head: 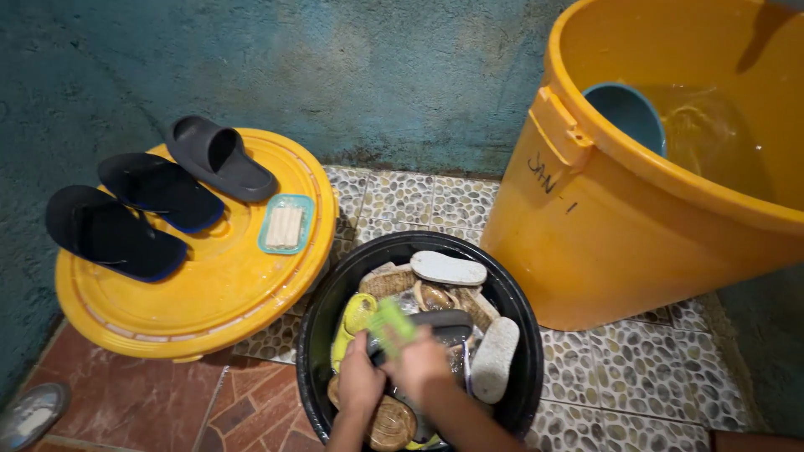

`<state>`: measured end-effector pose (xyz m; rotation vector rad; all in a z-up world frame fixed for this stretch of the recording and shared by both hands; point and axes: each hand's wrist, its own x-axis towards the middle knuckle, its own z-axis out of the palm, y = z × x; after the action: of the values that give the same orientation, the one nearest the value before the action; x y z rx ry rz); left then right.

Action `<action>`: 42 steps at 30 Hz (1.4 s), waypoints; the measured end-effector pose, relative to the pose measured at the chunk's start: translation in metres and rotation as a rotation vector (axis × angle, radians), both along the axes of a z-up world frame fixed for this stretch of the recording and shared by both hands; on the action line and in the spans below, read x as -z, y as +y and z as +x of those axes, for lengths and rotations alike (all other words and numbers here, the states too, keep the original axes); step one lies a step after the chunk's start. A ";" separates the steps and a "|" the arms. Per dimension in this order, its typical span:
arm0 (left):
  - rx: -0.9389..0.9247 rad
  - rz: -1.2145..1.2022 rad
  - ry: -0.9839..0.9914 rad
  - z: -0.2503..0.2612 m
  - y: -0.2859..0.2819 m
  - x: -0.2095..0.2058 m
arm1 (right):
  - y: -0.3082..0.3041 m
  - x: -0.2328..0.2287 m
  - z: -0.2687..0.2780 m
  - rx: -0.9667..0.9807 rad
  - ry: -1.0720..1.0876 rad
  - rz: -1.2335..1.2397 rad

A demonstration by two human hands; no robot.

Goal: The person scrubs a gray slipper with a green brush in a black basin filled with water and other footwear. They repeatedly rinse the slipper by scooping water from a yellow bucket using a blue scoop and pouring it over the slipper, then continue scrubbing.

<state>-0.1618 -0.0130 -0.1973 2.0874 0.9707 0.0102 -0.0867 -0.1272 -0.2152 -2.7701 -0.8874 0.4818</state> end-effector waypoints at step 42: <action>-0.147 -0.062 0.235 0.021 -0.015 0.000 | -0.052 0.018 0.019 0.419 0.022 0.024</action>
<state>-0.1404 -0.0280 -0.1973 1.9868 1.2478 -0.1917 -0.0677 -0.1792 -0.2336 -2.8099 -0.2871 0.4203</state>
